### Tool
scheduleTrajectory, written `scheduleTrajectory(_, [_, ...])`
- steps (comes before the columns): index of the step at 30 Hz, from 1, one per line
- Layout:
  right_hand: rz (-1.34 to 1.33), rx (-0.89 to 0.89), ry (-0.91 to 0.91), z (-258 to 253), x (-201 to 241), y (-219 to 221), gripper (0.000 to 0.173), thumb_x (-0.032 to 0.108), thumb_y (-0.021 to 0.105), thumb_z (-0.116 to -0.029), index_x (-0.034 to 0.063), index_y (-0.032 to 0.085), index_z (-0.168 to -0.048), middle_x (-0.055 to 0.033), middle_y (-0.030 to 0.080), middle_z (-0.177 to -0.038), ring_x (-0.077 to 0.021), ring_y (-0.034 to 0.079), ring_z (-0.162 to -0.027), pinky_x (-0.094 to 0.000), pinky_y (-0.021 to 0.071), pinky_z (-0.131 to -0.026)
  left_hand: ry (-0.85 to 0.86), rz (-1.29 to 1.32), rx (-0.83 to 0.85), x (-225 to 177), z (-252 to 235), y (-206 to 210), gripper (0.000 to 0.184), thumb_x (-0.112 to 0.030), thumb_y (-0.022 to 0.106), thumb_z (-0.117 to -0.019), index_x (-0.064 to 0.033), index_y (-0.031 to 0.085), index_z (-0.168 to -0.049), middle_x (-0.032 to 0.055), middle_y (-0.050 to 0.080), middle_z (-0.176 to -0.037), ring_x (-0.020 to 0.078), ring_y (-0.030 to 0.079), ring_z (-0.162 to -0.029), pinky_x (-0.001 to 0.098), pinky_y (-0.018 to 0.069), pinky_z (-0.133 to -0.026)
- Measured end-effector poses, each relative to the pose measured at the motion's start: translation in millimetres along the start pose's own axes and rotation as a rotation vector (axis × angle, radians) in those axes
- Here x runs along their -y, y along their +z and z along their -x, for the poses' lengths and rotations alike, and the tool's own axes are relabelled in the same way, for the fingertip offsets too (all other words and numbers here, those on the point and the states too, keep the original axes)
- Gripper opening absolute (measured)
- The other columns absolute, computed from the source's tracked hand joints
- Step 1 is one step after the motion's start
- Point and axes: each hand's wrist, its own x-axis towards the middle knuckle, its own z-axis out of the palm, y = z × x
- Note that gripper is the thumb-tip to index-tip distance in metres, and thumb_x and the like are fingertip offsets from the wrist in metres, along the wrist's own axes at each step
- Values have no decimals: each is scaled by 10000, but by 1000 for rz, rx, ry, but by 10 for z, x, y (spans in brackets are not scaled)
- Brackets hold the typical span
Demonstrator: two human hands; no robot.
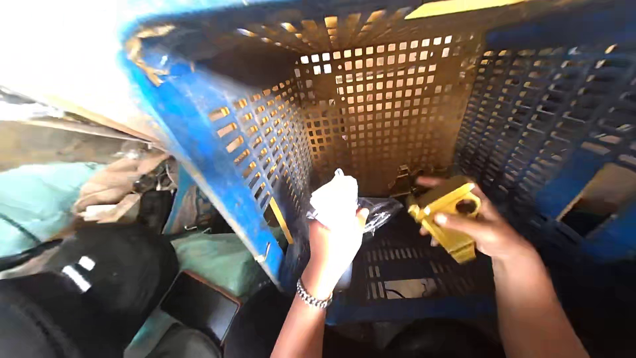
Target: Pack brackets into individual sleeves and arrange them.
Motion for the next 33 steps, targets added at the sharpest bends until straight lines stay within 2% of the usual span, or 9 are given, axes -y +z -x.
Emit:
scheduleTrajectory(4, [500,73,-54,73,80,579,496,167,716,-906,-52,521,-1306,-91,688,-1080,-100,696,-907,-273,595,-807,-269,381,140,-260,119,-7,273,-61,770,-854,57,643,-1064,24,691,-912,16,657,-853,194,552,-798])
scheduleTrajectory(6, [824,27,-221,64,-104,827,358,90,716,-887,-108,619,-1170,-259,675,-1123,-320,710,-933,-465,594,-825,-337,573,102,-310,122,-42,203,15,727,-863,24,623,-1037,5,687,-877,34,666,-833,207,568,-773])
scheduleTrajectory(12, [547,133,136,-141,-194,987,806,29,704,-870,-116,227,-1504,-282,571,-1327,-269,595,-1243,-385,466,-1078,-49,39,212,-150,311,-29,459,-204,811,-813,125,675,-1104,206,724,-1027,217,703,-993,386,544,-937])
scheduleTrajectory(16, [48,95,212,-47,8,927,744,37,730,-872,13,350,-1512,-155,589,-1349,-153,631,-1141,-310,549,-937,-177,239,22,-163,114,-76,478,-166,832,-829,105,617,-1159,130,689,-1002,106,661,-924,282,548,-863])
scheduleTrajectory(22, [133,-245,156,5,-28,800,479,-34,667,-877,-42,502,-1326,-140,616,-1110,-140,625,-905,-312,552,-777,-206,532,505,-342,392,22,288,-60,746,-886,66,634,-1119,56,721,-906,106,705,-758,282,618,-754])
scheduleTrajectory(26, [-123,-188,-184,409,346,180,99,56,679,-893,136,622,-903,55,676,-776,-17,621,-643,-188,532,-577,-2,565,407,-201,258,-103,205,-17,624,-959,99,630,-1127,58,756,-958,104,735,-846,286,615,-844])
scheduleTrajectory(29, [-616,-54,-744,339,687,-135,226,292,527,-1013,207,737,-1009,59,733,-909,-58,692,-800,-241,591,-725,184,337,387,-64,287,-4,226,-28,593,-966,142,663,-1098,119,750,-950,105,733,-844,275,605,-839])
scheduleTrajectory(31, [-286,-254,-530,287,733,161,445,428,243,-1106,238,644,-1070,91,685,-939,-49,668,-865,-267,565,-781,312,167,398,-117,414,139,182,4,632,-882,130,701,-993,172,742,-904,172,736,-832,322,602,-818])
scheduleTrajectory(33, [300,-146,-421,225,424,684,565,346,173,-1122,15,580,-1334,-75,661,-1272,-168,620,-1185,-393,481,-1049,424,41,351,-257,489,259,218,-17,715,-798,117,716,-970,211,738,-923,256,734,-890,396,585,-848])
